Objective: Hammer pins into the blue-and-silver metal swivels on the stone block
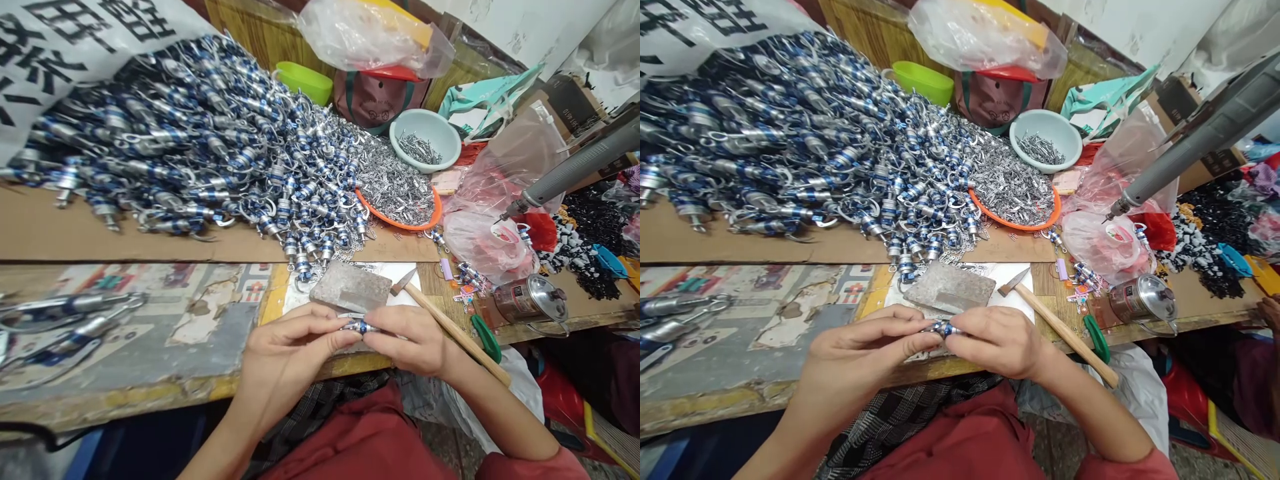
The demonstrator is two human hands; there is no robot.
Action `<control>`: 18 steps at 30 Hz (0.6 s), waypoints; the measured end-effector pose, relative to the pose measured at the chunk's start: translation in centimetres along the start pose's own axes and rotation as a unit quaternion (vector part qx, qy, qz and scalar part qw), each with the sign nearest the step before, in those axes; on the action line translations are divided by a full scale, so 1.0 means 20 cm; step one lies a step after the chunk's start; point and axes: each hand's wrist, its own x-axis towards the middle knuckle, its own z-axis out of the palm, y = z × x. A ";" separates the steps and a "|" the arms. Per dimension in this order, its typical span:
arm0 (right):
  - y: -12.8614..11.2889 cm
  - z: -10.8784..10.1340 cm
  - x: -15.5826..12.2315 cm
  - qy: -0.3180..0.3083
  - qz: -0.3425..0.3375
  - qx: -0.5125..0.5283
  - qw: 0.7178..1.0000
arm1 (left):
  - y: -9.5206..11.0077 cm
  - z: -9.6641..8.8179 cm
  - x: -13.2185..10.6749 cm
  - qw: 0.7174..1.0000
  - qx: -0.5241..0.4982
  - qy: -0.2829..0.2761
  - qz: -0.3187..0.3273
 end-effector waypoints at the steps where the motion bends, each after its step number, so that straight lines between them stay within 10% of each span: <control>1: 0.00 -0.01 0.00 -0.020 -0.019 -0.015 0.999 | 0.00 0.00 0.00 1.000 0.010 -0.007 0.000; 18: 0.00 -0.04 0.00 -0.036 -0.044 -0.033 0.998 | 0.02 -0.03 0.01 0.980 0.117 -0.106 0.120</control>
